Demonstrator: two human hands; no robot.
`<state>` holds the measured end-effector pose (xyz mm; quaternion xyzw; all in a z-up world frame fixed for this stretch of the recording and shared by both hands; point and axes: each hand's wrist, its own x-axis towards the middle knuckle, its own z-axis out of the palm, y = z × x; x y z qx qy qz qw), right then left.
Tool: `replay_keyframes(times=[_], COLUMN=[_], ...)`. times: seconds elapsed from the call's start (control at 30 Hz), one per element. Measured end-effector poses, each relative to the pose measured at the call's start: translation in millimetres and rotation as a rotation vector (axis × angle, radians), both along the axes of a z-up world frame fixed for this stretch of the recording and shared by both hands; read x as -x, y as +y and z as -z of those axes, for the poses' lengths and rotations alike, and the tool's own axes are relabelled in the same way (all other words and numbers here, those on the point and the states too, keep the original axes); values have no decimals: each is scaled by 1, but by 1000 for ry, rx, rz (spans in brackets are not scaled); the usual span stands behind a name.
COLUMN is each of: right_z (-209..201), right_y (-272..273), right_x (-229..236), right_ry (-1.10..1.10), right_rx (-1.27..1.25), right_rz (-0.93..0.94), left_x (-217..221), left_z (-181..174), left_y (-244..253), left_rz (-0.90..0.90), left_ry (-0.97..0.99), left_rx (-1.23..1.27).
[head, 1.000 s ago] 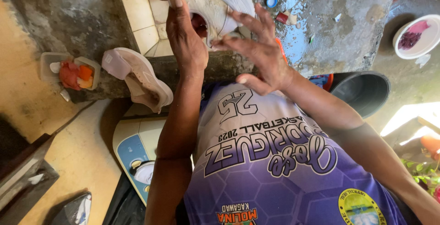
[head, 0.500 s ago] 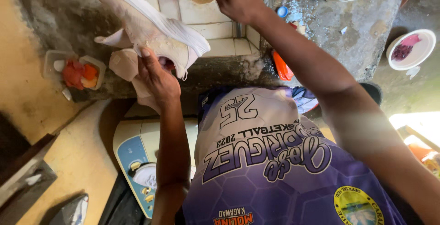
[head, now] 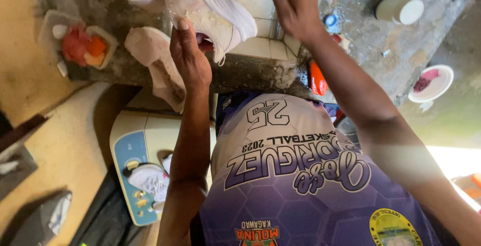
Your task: The person cleans a white sneaker by hand using a sponge and a small brush. They scrub the upper and sole, then apply a white paste from a small container to the shoe's surface and rub it in with their fingers.
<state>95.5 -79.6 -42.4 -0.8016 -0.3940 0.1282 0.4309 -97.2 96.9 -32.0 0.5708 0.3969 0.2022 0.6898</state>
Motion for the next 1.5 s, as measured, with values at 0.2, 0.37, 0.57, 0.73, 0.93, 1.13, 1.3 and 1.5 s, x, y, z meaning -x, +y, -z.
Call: replay_keyframes(times=[0.2, 0.37, 0.57, 0.73, 0.93, 1.13, 1.3, 1.5], right_z=[-77, -87, -86, -81, -79, -73, -74, -78], right_y=[-33, -42, -56, -65, -74, -77, -83, -81], right_x=[59, 71, 86, 99, 111, 107, 107, 98], right_ry=[-54, -155, -247, -356, -424, -460, -431, -430], right_rx=[-179, -34, -23, -19, -19, -6, 30, -16], right_rz=[-72, -23, -66, -146, -158, -92, -128, -18], left_x=[-31, -41, -46, -48, -49, -48, -50, -46], left_z=[-7, -16, -18, -20, -28, -33, -40, -41], left_y=[-12, -26, -35, -42, -46, -51, -61, -65], left_rz=[114, 214, 267, 231, 202, 229, 253, 351], left_ry=[-123, -194, -163, -143, -128, -9, -174, -298], left_rx=[137, 119, 54, 12, 104, 1, -38, -75])
